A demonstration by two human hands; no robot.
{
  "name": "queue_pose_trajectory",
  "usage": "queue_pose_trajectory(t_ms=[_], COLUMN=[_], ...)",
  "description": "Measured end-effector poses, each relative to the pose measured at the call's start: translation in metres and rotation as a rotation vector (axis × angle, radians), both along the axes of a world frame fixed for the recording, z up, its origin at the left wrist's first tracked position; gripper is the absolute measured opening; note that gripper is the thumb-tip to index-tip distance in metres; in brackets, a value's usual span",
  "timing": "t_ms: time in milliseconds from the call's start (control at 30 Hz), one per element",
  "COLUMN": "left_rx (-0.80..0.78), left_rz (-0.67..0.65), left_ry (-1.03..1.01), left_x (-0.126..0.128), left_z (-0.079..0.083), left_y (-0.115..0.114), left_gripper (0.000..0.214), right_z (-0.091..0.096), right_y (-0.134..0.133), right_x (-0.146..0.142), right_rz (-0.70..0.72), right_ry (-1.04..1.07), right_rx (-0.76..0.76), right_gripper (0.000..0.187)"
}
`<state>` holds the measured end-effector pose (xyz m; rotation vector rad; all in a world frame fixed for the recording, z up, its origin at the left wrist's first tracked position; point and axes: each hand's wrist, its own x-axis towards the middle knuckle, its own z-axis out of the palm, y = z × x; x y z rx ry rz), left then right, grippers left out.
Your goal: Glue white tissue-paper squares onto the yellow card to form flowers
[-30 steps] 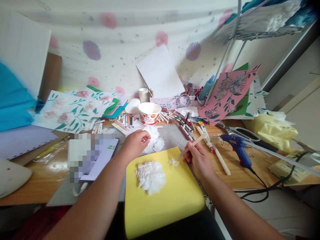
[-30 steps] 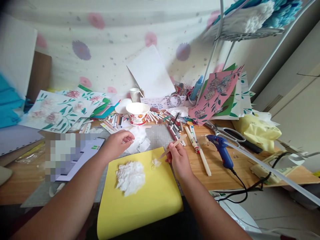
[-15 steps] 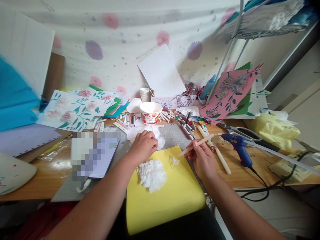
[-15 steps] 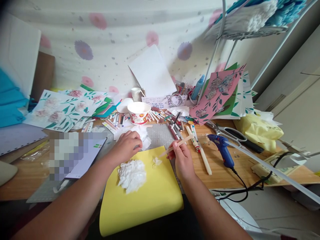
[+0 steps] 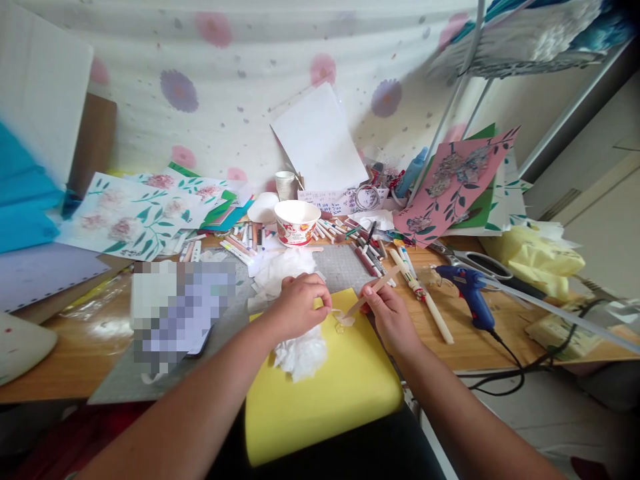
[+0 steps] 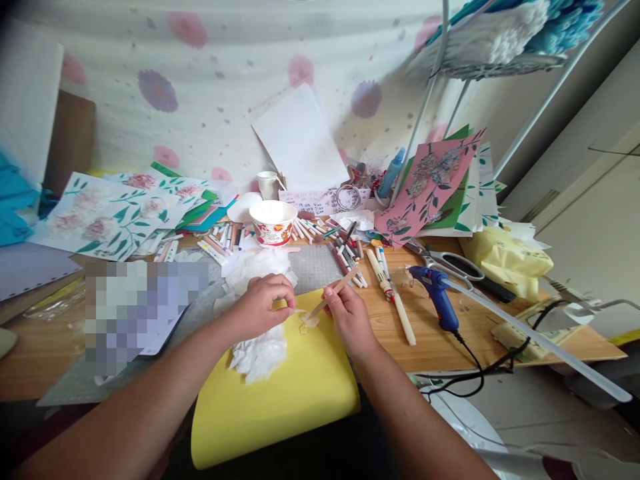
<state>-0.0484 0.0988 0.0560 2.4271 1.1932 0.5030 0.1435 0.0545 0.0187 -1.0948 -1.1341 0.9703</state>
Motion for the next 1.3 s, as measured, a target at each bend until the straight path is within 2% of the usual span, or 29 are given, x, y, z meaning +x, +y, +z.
queue_pose_trajectory(t_ms=[267,400,500,667,867,1200,1300], left_rx=[-0.122,-0.149,-0.156,-0.159,-0.132,-0.108,-0.101], left_rz=[-0.131,-0.138,-0.140,-0.139,-0.097,-0.087,-0.080], left_ry=[0.021,0.024,0.032,0.064,0.096,0.133,0.130], left_x=[0.002,0.002,0.003,0.006,0.011,0.019,0.020], left_z=[0.001,0.003,0.004,0.004,0.003,0.003,0.004], left_y=[-0.003,-0.005,-0.005,-0.006,-0.007,-0.008,-0.009], left_gripper=[0.014,0.013,0.010,0.008,0.012,0.013,0.013], right_z=[-0.001,0.002,0.004,0.004,0.003,-0.001,-0.004], right_y=[-0.003,-0.008,-0.009,-0.006,-0.004,0.000,0.000], right_x=[0.000,0.000,-0.002,-0.004,-0.002,-0.001,0.002], right_rz=[-0.051,-0.090,-0.047,0.043,0.036,0.001,-0.056], right_ry=[-0.044,-0.075,-0.130,-0.233,-0.289,-0.196,-0.119], right_rx=[0.056,0.160,0.186,0.180,0.156,0.081,0.081], right_gripper=[0.039,0.038,0.037,0.036,0.035,0.036,0.034])
